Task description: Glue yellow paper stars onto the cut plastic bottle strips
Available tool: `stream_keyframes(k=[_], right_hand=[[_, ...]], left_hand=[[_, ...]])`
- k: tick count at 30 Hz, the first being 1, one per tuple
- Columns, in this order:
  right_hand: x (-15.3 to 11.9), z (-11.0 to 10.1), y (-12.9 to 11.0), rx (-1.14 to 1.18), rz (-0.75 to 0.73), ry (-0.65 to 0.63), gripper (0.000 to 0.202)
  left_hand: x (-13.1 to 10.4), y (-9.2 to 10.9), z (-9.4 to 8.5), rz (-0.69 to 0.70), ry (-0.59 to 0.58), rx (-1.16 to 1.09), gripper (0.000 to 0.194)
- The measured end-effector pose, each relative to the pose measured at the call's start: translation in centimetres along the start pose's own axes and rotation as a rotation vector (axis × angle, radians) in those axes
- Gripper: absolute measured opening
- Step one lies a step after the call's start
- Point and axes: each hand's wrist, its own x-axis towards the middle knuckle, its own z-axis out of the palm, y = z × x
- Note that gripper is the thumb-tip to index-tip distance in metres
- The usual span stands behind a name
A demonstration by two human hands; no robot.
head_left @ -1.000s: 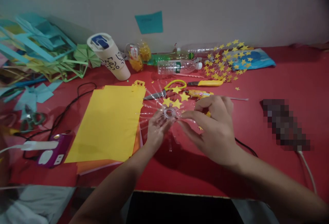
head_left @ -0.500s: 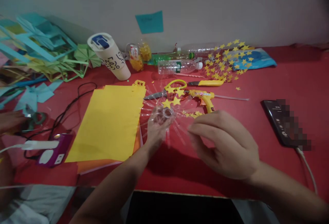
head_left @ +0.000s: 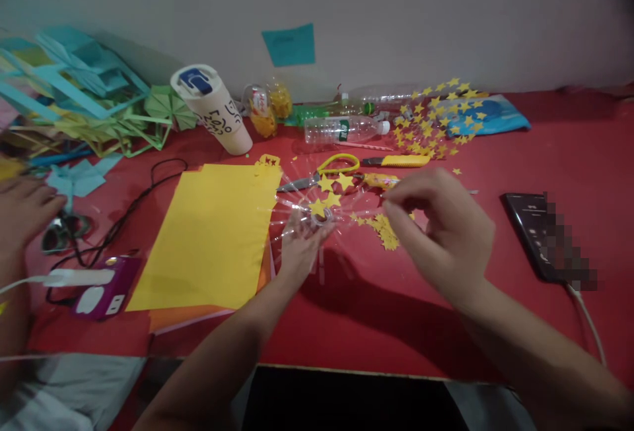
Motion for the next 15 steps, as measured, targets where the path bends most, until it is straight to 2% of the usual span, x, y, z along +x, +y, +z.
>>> stream_keyframes(k=[1, 3, 5, 7, 9, 12, 15], right_hand=[[0.2, 0.1, 0.8, 0.045, 0.112, 0.004, 0.012], [0.6, 0.3, 2.3, 0.160, 0.292, -0.096, 0.025], [0.9, 0.6, 3.5, 0.322, 0.396, -0.247, 0.033], [0.9, 0.9, 4.1, 0.467, 0.456, -0.356, 0.031], [0.8, 1.1, 4.5, 0.546, 0.499, -0.349, 0.027], [0.7, 1.5, 5.0, 0.584, 0.548, -0.227, 0.028], [0.7, 1.9, 5.5, 0.605, 0.637, -0.279, 0.037]], left_hand=[[0.1, 0.0, -0.1, 0.013, 0.002, -0.010, 0.039], [0.3, 0.0, -0.1, 0.028, -0.014, -0.060, 0.044], [0.5, 0.1, -0.1, 0.020, -0.049, -0.085, 0.045], [0.7, 0.3, -0.2, 0.002, -0.086, -0.079, 0.046], [0.9, 0.6, -0.3, -0.015, -0.114, -0.053, 0.048], [1.1, 1.1, -0.6, -0.040, -0.166, -0.024, 0.043], [1.4, 1.2, -1.1, -0.063, -0.204, -0.005, 0.043]])
